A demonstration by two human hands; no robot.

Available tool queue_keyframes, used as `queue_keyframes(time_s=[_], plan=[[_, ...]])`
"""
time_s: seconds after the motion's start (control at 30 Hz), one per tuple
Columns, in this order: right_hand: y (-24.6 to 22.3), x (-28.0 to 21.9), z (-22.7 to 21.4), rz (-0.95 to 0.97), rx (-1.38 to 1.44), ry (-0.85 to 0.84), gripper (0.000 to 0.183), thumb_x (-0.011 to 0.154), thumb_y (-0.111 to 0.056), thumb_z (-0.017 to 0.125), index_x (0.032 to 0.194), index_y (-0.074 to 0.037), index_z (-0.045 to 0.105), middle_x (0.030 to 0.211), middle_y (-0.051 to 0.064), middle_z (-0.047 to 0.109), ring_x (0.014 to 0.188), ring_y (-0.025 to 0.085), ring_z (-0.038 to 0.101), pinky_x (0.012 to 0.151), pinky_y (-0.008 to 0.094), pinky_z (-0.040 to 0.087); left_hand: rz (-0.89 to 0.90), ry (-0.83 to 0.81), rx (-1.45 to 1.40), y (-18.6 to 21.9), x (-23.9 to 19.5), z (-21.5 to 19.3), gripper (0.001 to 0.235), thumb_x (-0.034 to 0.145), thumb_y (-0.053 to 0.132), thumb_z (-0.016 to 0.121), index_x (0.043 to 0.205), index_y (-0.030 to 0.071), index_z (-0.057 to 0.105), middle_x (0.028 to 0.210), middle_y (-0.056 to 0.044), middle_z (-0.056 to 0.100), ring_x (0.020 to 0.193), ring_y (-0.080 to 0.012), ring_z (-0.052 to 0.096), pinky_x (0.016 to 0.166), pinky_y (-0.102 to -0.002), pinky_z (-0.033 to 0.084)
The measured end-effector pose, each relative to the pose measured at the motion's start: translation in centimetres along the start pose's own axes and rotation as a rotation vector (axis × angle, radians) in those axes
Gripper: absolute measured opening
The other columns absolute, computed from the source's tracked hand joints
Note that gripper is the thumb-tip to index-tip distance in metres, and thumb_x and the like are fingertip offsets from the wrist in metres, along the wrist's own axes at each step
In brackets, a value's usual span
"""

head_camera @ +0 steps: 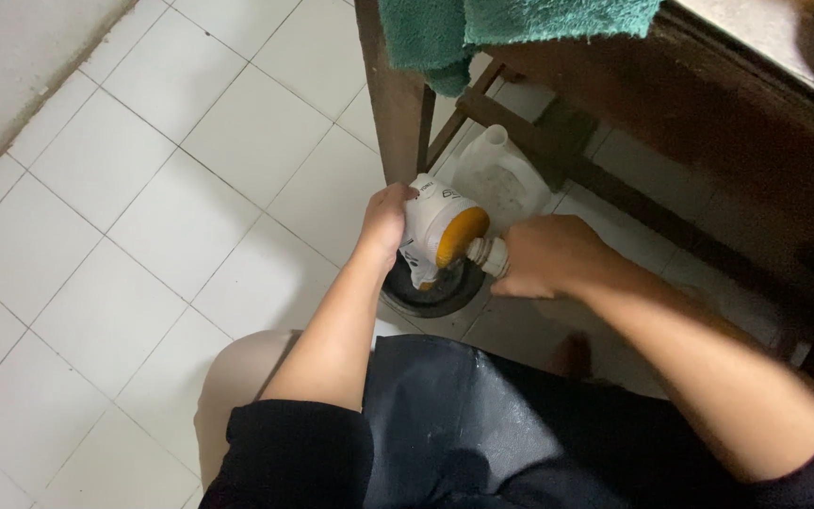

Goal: The person scrubs the yellow sole of a white and teal sneaker with a black brush, then rinses the shoe under running water and wipes it with a green towel. The shoe is handled throughout the process and appears cleaner by the end.

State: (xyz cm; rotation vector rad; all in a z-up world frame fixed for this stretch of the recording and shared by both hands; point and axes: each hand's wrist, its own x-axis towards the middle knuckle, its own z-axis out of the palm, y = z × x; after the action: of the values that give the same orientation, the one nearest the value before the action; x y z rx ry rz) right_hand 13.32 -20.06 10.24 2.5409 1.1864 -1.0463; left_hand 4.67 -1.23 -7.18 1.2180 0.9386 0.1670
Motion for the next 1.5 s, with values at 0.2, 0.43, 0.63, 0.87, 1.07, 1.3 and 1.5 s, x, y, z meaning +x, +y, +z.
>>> queue_keyframes(time_s=[0.2,0.43,0.63,0.87,1.07,1.3,1.5], plan=[[0.3,0.4,0.0,-0.023,0.017,-0.018,0.04,0.082,-0.039,0.066,0.074,-0.001,0.079,0.063,0.016,0.071,0.062,0.03,0.072,0.049,0.039,0.056,0.004,-0.014,0.01,-0.8,0.8,0.1,0.029,0.081,0.034,0.066,0.093,0.009,0.073,0.096,-0.012,0.062,0.101,-0.0262,0.057,0.089,-0.039,0.044],[-0.3,0.1,-0.4,0.032,-0.061,-0.057,0.038,0.085,-0.035,0.066,0.079,0.0,0.079,0.067,0.017,0.073,0.068,0.031,0.073,0.056,0.04,0.058,0.006,-0.03,0.007,-0.6,0.6,0.0,0.025,0.082,0.032,0.064,0.093,0.01,0.072,0.095,-0.01,0.06,0.101,-0.0254,0.056,0.091,-0.038,0.043],[0.1,0.5,0.3,0.037,-0.013,-0.03,0.032,0.08,-0.028,0.063,0.076,0.0,0.079,0.063,0.017,0.07,0.063,0.032,0.071,0.049,0.04,0.055,0.004,-0.026,0.017,1.5,-1.8,0.1,0.03,0.082,0.033,0.064,0.097,0.008,0.072,0.098,-0.012,0.06,0.104,-0.0263,0.056,0.091,-0.04,0.042],[0.0,1.3,1.0,0.153,-0.057,-0.016,0.035,0.082,-0.035,0.066,0.075,-0.003,0.078,0.065,0.014,0.071,0.064,0.03,0.071,0.051,0.04,0.056,0.01,-0.001,-0.073,-0.8,2.2,-1.1,0.026,0.076,0.028,0.067,0.09,0.006,0.069,0.085,-0.009,0.055,0.089,-0.026,0.058,0.078,-0.038,0.045],[-1.6,1.6,1.5,0.308,-0.084,-0.007,0.041,0.085,-0.044,0.069,0.073,-0.005,0.078,0.069,0.01,0.073,0.067,0.028,0.071,0.054,0.04,0.057,-0.043,0.034,-0.147,5.0,-3.2,-0.8,0.025,0.076,0.029,0.065,0.087,0.007,0.07,0.078,-0.006,0.057,0.081,-0.0245,0.06,0.074,-0.034,0.047],[1.2,4.9,5.7,0.161,0.127,0.021,0.056,0.073,-0.065,0.078,0.069,-0.009,0.076,0.06,0.013,0.069,0.063,0.028,0.072,0.05,0.04,0.058,-0.048,-0.061,-0.358,6.2,-2.7,-1.8,0.014,0.077,0.023,0.06,0.076,0.011,0.067,0.066,-0.006,0.06,0.062,-0.0234,0.066,0.059,-0.032,0.051],[-0.8,4.4,6.3,0.224,0.165,-0.081,0.051,0.084,-0.052,0.069,0.083,-0.001,0.079,0.081,0.021,0.076,0.078,0.036,0.073,0.061,0.043,0.057,-0.013,-0.069,-0.309,5.6,-0.8,-3.7,0.016,0.077,0.027,0.059,0.077,0.014,0.068,0.066,-0.002,0.058,0.064,-0.0193,0.066,0.063,-0.029,0.052]])
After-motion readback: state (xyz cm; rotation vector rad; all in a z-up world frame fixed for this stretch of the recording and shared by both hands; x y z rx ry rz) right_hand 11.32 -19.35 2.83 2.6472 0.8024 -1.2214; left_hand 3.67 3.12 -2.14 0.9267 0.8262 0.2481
